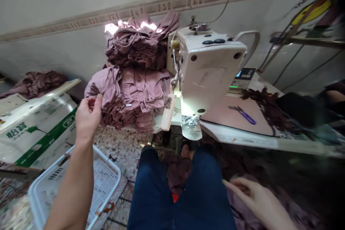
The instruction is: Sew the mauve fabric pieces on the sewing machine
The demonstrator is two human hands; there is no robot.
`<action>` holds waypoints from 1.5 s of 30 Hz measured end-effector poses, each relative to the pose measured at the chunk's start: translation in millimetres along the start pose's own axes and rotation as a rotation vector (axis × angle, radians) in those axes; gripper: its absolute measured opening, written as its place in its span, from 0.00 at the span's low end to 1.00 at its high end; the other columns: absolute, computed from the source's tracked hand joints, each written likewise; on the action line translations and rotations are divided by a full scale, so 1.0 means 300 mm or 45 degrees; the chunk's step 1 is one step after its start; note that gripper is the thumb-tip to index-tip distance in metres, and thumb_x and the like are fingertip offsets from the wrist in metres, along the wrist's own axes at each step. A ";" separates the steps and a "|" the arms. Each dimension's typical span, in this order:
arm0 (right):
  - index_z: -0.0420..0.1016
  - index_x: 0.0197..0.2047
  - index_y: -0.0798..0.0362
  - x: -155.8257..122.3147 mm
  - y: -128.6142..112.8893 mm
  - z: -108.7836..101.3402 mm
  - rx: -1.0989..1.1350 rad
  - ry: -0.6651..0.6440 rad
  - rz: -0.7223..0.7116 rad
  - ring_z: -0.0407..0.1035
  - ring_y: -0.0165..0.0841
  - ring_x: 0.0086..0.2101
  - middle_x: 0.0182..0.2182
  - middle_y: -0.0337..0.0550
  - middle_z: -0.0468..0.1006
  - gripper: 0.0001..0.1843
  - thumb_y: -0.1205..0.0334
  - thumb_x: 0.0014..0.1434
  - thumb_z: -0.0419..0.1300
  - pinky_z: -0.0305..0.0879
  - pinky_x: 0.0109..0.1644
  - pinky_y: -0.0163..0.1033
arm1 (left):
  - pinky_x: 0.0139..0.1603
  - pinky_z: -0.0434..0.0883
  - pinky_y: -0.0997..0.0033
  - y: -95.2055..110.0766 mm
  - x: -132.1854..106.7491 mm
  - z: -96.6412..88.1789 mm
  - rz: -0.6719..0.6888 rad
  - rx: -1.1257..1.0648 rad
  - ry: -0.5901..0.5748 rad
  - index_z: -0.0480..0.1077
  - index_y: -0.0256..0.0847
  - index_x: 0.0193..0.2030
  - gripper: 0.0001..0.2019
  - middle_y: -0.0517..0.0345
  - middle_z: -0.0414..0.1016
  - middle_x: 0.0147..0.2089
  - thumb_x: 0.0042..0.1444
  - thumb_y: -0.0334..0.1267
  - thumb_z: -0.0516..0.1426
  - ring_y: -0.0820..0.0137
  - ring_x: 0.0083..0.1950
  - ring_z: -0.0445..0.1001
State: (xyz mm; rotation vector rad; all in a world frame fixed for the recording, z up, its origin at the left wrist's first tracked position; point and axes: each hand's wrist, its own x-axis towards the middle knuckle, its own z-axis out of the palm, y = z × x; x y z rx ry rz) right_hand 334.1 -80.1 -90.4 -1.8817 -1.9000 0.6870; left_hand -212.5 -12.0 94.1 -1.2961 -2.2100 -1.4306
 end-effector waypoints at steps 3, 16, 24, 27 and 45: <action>0.86 0.28 0.43 0.023 -0.052 0.107 0.089 -0.223 -0.026 0.82 0.49 0.28 0.27 0.48 0.87 0.24 0.33 0.60 0.63 0.71 0.30 0.41 | 0.24 0.63 0.78 -0.021 0.061 0.011 -0.269 -0.338 -0.255 0.77 0.32 0.42 0.25 0.65 0.72 0.26 0.61 0.57 0.70 0.77 0.23 0.65; 0.86 0.29 0.50 -0.068 -0.427 0.226 0.738 -0.267 -0.435 0.76 0.37 0.26 0.24 0.42 0.83 0.26 0.42 0.72 0.63 0.68 0.32 0.38 | 0.32 0.68 0.74 0.267 -0.116 -0.086 0.405 -0.723 0.351 0.73 0.41 0.47 0.13 0.61 0.73 0.37 0.67 0.45 0.68 0.74 0.33 0.71; 0.85 0.53 0.51 -0.082 -0.612 0.334 0.975 -0.137 -0.502 0.79 0.39 0.34 0.44 0.50 0.87 0.17 0.54 0.64 0.72 0.74 0.34 0.38 | 0.47 0.80 0.68 0.249 -0.677 0.077 -0.058 -0.924 -0.906 0.83 0.44 0.48 0.08 0.52 0.83 0.45 0.69 0.43 0.64 0.63 0.46 0.83; 0.83 0.39 0.51 -0.053 -0.571 0.336 0.864 -0.164 -0.515 0.77 0.37 0.33 0.35 0.45 0.84 0.08 0.58 0.70 0.65 0.73 0.38 0.38 | 0.54 0.80 0.64 0.176 -0.759 0.142 -0.284 -0.937 -0.985 0.85 0.41 0.47 0.13 0.48 0.83 0.48 0.66 0.48 0.66 0.59 0.51 0.82; 0.85 0.38 0.53 0.092 -0.406 0.099 0.743 -0.558 -0.430 0.68 0.30 0.27 0.26 0.36 0.79 0.06 0.68 0.58 0.66 0.60 0.30 0.32 | 0.41 0.69 0.71 0.118 -0.722 0.251 0.246 -0.653 -1.785 0.82 0.39 0.33 0.18 0.54 0.76 0.37 0.61 0.53 0.70 0.65 0.40 0.73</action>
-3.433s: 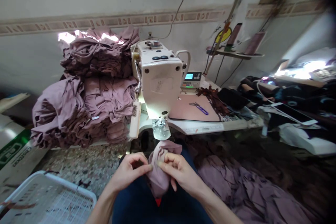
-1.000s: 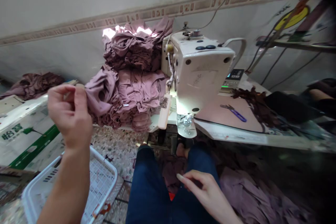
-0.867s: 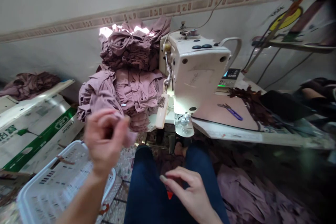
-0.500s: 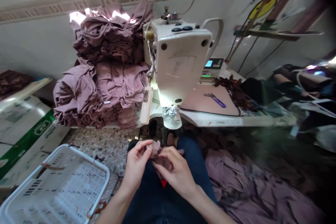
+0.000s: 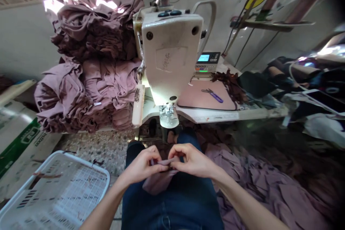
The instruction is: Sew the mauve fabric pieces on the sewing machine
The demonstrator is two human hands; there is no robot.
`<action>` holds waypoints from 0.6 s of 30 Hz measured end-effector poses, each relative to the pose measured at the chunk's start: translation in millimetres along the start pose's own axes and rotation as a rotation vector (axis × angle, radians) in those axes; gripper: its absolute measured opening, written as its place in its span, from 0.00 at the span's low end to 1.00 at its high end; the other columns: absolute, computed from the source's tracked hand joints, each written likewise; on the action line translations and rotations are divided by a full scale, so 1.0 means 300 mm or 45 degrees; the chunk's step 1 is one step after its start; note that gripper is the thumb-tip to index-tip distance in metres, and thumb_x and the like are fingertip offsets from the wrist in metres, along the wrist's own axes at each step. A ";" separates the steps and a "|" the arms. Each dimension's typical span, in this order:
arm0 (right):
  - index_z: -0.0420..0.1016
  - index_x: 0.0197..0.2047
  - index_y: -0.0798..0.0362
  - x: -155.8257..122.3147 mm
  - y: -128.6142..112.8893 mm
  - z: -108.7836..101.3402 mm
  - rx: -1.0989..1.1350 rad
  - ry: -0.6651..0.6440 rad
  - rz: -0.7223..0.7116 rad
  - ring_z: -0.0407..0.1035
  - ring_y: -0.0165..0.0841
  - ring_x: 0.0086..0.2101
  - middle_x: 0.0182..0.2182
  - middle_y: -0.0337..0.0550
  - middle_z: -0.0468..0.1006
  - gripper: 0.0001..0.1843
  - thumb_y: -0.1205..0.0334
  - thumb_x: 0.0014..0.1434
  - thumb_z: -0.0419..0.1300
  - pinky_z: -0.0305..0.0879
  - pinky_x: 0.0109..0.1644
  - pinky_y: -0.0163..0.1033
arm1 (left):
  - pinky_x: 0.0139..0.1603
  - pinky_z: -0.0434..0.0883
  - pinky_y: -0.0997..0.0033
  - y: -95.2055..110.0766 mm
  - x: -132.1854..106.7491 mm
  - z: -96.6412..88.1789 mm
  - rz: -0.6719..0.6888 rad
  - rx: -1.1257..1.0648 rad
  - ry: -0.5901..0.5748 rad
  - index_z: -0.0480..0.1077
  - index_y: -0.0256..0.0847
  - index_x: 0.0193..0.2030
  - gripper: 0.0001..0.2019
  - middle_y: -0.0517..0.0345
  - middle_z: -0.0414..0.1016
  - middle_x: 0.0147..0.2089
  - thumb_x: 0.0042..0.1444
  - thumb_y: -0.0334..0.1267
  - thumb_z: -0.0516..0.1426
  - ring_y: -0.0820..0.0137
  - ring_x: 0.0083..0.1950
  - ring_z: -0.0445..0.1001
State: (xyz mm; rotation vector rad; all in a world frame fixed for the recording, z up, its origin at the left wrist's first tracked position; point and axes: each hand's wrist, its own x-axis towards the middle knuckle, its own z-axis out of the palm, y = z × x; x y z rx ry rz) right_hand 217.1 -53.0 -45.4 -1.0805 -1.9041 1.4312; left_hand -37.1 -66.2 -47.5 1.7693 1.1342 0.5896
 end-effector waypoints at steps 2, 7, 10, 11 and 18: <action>0.85 0.37 0.53 -0.007 -0.021 -0.021 -0.050 -0.087 -0.070 0.70 0.30 0.28 0.28 0.36 0.80 0.09 0.71 0.54 0.64 0.61 0.32 0.32 | 0.47 0.70 0.69 0.016 -0.007 -0.009 0.072 -0.038 -0.142 0.82 0.39 0.34 0.17 0.52 0.78 0.42 0.63 0.52 0.69 0.64 0.44 0.75; 0.88 0.40 0.51 -0.030 -0.110 -0.069 -0.036 -0.401 -0.188 0.71 0.31 0.29 0.30 0.36 0.83 0.13 0.72 0.55 0.64 0.65 0.35 0.32 | 0.38 0.71 0.71 0.053 -0.002 0.024 -0.134 -0.466 -0.599 0.81 0.40 0.42 0.21 0.55 0.80 0.38 0.59 0.58 0.70 0.69 0.35 0.75; 0.87 0.39 0.50 -0.050 -0.157 -0.096 -0.088 -0.508 -0.243 0.69 0.29 0.27 0.29 0.34 0.82 0.10 0.70 0.56 0.67 0.63 0.34 0.31 | 0.23 0.63 0.76 0.048 0.001 0.068 -0.360 -0.668 -0.862 0.80 0.39 0.41 0.28 0.59 0.77 0.30 0.53 0.64 0.72 0.76 0.23 0.65; 0.87 0.38 0.50 -0.054 -0.163 -0.102 -0.134 -0.513 -0.250 0.68 0.28 0.26 0.27 0.33 0.80 0.08 0.70 0.55 0.68 0.62 0.33 0.31 | 0.21 0.62 0.76 0.044 0.002 0.079 -0.399 -0.683 -0.888 0.80 0.38 0.40 0.28 0.59 0.77 0.29 0.52 0.65 0.72 0.77 0.21 0.63; 0.80 0.27 0.52 -0.009 -0.034 -0.069 0.129 -0.810 0.147 0.67 0.28 0.22 0.21 0.32 0.74 0.24 0.40 0.55 0.77 0.60 0.26 0.31 | 0.33 0.69 0.77 0.083 0.011 0.030 -0.242 -0.497 -0.420 0.76 0.37 0.42 0.20 0.58 0.78 0.34 0.58 0.51 0.72 0.74 0.31 0.73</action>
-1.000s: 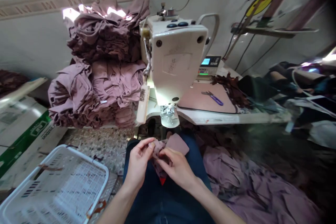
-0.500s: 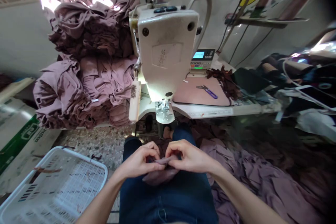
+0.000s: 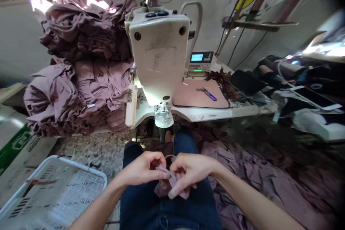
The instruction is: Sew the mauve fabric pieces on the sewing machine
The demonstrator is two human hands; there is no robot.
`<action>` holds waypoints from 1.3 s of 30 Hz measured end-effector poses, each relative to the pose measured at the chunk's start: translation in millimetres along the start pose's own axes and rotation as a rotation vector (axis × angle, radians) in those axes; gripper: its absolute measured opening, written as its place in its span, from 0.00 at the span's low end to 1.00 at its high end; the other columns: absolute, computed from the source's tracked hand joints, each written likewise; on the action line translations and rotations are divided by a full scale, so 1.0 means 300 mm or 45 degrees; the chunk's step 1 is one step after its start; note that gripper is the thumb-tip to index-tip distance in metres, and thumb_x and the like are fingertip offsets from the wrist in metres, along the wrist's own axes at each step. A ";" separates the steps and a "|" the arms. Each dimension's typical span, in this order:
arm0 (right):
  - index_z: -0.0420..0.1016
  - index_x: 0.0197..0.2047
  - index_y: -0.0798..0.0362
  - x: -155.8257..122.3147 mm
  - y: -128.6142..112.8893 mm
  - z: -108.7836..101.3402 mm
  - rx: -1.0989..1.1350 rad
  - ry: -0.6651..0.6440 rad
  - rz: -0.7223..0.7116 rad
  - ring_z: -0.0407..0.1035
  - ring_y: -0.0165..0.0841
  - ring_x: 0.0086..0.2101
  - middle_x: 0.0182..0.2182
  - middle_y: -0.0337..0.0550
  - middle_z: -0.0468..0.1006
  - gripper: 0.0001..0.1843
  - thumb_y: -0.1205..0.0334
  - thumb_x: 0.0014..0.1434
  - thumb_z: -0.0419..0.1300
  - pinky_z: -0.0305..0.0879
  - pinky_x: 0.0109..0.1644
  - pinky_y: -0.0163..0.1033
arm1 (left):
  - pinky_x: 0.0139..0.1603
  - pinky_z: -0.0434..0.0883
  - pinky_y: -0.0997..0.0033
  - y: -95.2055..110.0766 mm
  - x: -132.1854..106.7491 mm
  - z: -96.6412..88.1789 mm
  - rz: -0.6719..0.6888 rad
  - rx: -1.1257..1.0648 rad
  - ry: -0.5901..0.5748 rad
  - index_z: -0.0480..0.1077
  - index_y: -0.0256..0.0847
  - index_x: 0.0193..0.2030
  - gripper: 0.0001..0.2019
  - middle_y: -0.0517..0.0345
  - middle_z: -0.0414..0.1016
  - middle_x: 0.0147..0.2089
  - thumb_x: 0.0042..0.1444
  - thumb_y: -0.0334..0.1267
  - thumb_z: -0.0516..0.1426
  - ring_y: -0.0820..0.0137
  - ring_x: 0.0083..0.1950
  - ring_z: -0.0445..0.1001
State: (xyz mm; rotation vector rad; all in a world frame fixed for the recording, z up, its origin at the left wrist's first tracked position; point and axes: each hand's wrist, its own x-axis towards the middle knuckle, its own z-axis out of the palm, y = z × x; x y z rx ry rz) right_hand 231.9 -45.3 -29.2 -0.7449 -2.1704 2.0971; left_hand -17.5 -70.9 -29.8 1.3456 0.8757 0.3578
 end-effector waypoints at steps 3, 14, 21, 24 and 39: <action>0.77 0.22 0.53 0.034 0.039 -0.016 0.112 0.151 -0.287 0.74 0.32 0.35 0.33 0.39 0.79 0.29 0.37 0.54 0.78 0.69 0.40 0.35 | 0.35 0.69 0.76 0.055 -0.024 -0.032 0.060 0.080 -0.008 0.78 0.36 0.41 0.19 0.58 0.77 0.37 0.54 0.48 0.74 0.73 0.34 0.71; 0.88 0.31 0.52 -0.035 -0.026 -0.049 -0.112 0.949 -0.326 0.72 0.34 0.32 0.29 0.42 0.80 0.18 0.50 0.69 0.69 0.62 0.37 0.37 | 0.32 0.63 0.75 0.038 -0.007 -0.078 0.230 0.244 0.520 0.80 0.36 0.44 0.15 0.62 0.70 0.30 0.66 0.49 0.66 0.73 0.32 0.66; 0.87 0.31 0.52 -0.043 -0.042 0.017 -0.150 1.334 -0.356 0.69 0.32 0.27 0.26 0.39 0.77 0.16 0.54 0.69 0.69 0.61 0.32 0.36 | 0.35 0.66 0.73 0.048 0.009 -0.109 0.523 0.512 0.547 0.85 0.41 0.54 0.14 0.56 0.76 0.33 0.73 0.43 0.61 0.69 0.34 0.72; 0.85 0.31 0.52 -0.037 -0.071 0.043 -0.288 1.528 -0.454 0.70 0.32 0.27 0.26 0.40 0.76 0.15 0.57 0.70 0.68 0.62 0.32 0.37 | 0.37 0.66 0.73 0.068 0.019 -0.114 0.638 0.638 0.602 0.86 0.39 0.47 0.13 0.54 0.79 0.34 0.74 0.40 0.59 0.69 0.35 0.74; 0.82 0.25 0.53 0.035 -0.072 -0.107 0.135 1.669 -0.347 0.63 0.31 0.22 0.20 0.37 0.73 0.21 0.46 0.60 0.72 0.57 0.27 0.38 | 0.32 0.64 0.72 0.189 0.123 -0.142 0.403 0.339 0.987 0.76 0.38 0.30 0.17 0.59 0.72 0.27 0.62 0.48 0.67 0.70 0.30 0.68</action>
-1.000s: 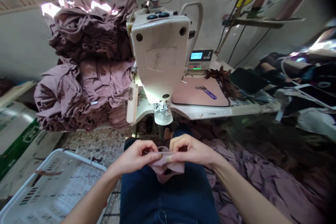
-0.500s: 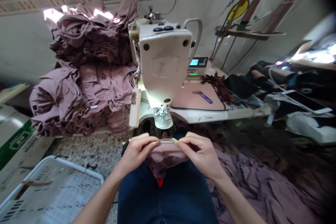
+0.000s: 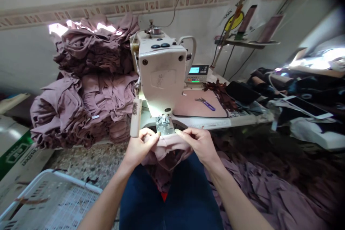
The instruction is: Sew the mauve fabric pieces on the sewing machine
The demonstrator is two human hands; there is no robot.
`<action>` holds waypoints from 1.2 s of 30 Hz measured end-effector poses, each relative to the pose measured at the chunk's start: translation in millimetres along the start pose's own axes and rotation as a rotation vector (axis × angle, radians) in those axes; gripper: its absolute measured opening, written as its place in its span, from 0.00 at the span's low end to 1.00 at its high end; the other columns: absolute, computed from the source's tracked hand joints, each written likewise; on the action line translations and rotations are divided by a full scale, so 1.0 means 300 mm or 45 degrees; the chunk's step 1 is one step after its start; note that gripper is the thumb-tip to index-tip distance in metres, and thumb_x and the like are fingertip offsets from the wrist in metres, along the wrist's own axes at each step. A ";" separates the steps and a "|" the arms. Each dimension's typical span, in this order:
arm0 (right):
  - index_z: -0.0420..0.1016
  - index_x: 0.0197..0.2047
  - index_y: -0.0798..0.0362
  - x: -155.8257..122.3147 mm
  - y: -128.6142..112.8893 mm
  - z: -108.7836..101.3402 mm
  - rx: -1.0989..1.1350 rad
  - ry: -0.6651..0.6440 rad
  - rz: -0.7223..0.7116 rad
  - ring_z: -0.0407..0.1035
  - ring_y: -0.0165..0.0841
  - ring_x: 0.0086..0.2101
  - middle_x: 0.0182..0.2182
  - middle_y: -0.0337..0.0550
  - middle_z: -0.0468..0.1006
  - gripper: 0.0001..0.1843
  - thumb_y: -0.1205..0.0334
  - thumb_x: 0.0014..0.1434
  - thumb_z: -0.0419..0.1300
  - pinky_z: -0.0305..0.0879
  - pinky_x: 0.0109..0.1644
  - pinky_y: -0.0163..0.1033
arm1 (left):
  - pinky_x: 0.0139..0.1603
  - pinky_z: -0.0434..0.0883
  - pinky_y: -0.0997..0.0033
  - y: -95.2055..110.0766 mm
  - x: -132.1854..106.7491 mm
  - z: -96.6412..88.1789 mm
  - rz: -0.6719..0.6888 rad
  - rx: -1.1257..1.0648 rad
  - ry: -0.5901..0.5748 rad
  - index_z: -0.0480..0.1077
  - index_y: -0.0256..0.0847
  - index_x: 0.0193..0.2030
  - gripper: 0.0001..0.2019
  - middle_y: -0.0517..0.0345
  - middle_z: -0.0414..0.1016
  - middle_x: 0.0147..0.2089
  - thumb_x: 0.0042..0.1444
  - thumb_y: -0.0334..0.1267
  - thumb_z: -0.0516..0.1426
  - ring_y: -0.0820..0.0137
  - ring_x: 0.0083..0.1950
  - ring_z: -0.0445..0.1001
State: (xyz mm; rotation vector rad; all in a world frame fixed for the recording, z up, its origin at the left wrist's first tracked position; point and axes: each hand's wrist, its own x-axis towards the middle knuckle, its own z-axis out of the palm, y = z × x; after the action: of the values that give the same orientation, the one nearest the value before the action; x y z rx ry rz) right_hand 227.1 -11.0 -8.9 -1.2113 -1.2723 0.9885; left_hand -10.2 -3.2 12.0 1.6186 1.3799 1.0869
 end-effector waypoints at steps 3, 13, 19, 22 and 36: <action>0.82 0.25 0.54 0.022 0.006 0.001 0.007 0.058 -0.018 0.64 0.32 0.24 0.20 0.38 0.74 0.21 0.47 0.59 0.72 0.58 0.30 0.38 | 0.28 0.58 0.74 -0.011 0.025 0.018 -0.029 -0.151 0.048 0.72 0.40 0.35 0.17 0.67 0.61 0.24 0.59 0.50 0.69 0.74 0.26 0.59; 0.84 0.27 0.55 0.116 0.034 -0.027 -0.025 0.112 -0.083 0.68 0.34 0.26 0.23 0.40 0.79 0.21 0.45 0.58 0.73 0.62 0.32 0.38 | 0.28 0.52 0.75 -0.016 0.101 0.071 0.052 -0.380 0.036 0.67 0.42 0.41 0.19 0.72 0.53 0.25 0.62 0.52 0.68 0.76 0.25 0.53; 0.84 0.27 0.55 0.118 0.049 -0.028 -0.021 0.108 -0.089 0.67 0.33 0.26 0.22 0.39 0.78 0.23 0.41 0.58 0.73 0.62 0.32 0.38 | 0.28 0.54 0.75 -0.019 0.124 0.085 0.003 -0.484 0.030 0.67 0.41 0.41 0.21 0.71 0.55 0.25 0.60 0.53 0.70 0.76 0.25 0.55; 0.82 0.26 0.55 0.093 0.081 -0.032 -0.023 0.117 -0.053 0.67 0.33 0.27 0.22 0.38 0.76 0.24 0.42 0.59 0.73 0.62 0.33 0.38 | 0.27 0.56 0.76 -0.040 0.087 0.077 -0.038 -0.515 0.077 0.67 0.41 0.43 0.21 0.70 0.58 0.26 0.62 0.55 0.68 0.76 0.25 0.58; 0.83 0.34 0.53 -0.183 0.188 0.208 0.343 -0.200 0.156 0.73 0.38 0.29 0.27 0.45 0.78 0.41 0.19 0.63 0.56 0.73 0.38 0.43 | 0.27 0.59 0.77 -0.115 0.076 -0.037 -0.036 -0.157 0.238 0.77 0.38 0.39 0.19 0.65 0.67 0.26 0.60 0.54 0.69 0.75 0.26 0.62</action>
State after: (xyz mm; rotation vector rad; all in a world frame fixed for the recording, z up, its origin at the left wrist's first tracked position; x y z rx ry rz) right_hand 166.1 -51.1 -77.9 -1.0272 -1.1505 1.3209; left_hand -31.7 24.8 -12.4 1.4350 1.4206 1.3076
